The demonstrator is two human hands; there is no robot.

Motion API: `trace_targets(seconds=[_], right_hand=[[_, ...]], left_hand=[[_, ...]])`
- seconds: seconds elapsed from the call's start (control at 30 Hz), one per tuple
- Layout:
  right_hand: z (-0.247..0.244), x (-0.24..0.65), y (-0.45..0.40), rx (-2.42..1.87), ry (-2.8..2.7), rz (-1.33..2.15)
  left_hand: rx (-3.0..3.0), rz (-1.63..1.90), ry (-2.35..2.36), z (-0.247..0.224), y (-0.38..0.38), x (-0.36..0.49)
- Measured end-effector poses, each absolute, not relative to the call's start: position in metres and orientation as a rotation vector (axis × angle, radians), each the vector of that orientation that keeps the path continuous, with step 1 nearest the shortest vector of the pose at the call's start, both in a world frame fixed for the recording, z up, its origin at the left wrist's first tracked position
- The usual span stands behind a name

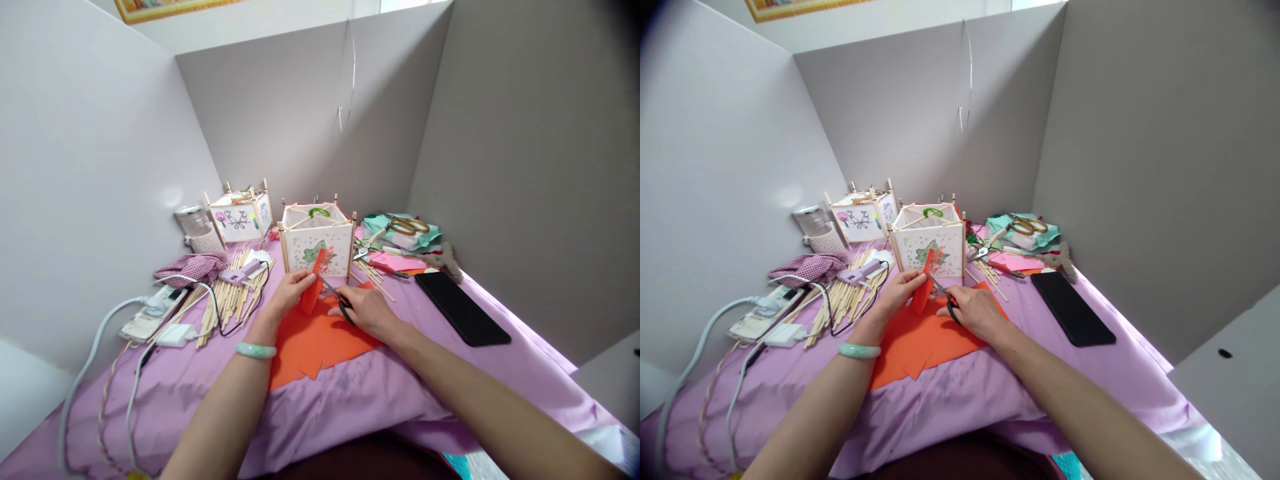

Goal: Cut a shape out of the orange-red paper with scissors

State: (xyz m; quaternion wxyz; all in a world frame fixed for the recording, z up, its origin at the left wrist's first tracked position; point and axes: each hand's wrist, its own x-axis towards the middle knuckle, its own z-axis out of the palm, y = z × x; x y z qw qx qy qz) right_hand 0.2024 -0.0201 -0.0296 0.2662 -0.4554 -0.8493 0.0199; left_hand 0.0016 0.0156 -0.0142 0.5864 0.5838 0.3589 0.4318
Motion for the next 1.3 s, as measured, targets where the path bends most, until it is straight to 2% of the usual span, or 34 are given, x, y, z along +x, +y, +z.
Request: trace_targets(seconds=[1.3], right_hand=[[-0.0272, 0.2000, -0.0242, -1.191, -2.267, 0.151]], left_hand=[[1.442, 0.864, 0.849, -0.0124, 0.0116, 0.0017]])
